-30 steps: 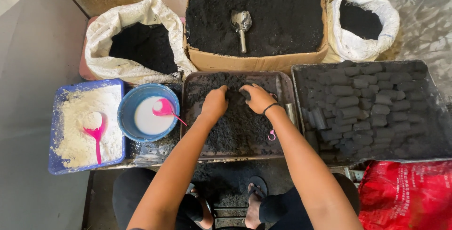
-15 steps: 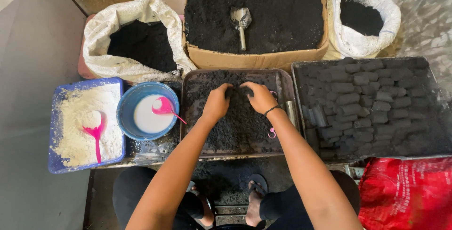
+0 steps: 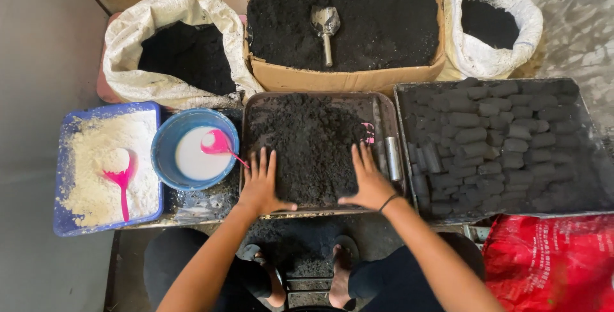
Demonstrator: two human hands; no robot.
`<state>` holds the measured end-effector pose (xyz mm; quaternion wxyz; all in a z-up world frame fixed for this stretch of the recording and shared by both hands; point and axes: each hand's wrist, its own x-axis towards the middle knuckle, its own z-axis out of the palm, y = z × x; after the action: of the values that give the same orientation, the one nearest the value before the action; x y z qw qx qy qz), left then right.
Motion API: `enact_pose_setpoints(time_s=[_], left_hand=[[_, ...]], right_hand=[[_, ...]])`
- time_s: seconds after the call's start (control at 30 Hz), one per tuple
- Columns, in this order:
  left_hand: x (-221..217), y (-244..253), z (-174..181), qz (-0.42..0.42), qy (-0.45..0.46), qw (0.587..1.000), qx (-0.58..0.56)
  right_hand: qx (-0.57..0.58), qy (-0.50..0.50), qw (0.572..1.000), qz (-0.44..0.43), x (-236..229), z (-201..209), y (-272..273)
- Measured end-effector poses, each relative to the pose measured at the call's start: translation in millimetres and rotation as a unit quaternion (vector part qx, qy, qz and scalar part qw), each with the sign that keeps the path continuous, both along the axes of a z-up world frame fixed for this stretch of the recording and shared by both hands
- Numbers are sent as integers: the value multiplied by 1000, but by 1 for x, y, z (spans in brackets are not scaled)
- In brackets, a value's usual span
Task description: Mixing charcoal powder by hand in a tray and then stirring a liquid binder in a bowl using a spoon.
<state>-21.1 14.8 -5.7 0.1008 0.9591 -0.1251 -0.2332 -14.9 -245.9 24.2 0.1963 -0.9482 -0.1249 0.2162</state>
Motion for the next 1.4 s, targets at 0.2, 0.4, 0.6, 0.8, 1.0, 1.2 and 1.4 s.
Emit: enact_pose_setpoints(time_s=[0.2, 0.4, 0.6, 0.8, 1.0, 1.2, 1.4], left_hand=[[3, -15, -17, 14, -111, 993, 29], [27, -25, -38, 12, -152, 987, -53], [47, -26, -45, -28, -155, 981, -113], [50, -32, -35, 46, -80, 979, -181], [48, -37, -62, 95, -66, 972, -204], [55, -41, -69, -4, -93, 991, -96], [70, -27, -50, 10, -3, 988, -156]], right_hand=[[-24, -198, 979, -34, -9, -86, 23], [28, -242, 967, -68, 11, -98, 28], [89, -216, 970, -62, 30, -99, 27], [33, -217, 974, -51, 49, -102, 28], [14, -245, 968, -48, 58, -132, 25], [29, -233, 972, -28, 65, -129, 23], [51, -207, 976, -38, 70, -112, 17]])
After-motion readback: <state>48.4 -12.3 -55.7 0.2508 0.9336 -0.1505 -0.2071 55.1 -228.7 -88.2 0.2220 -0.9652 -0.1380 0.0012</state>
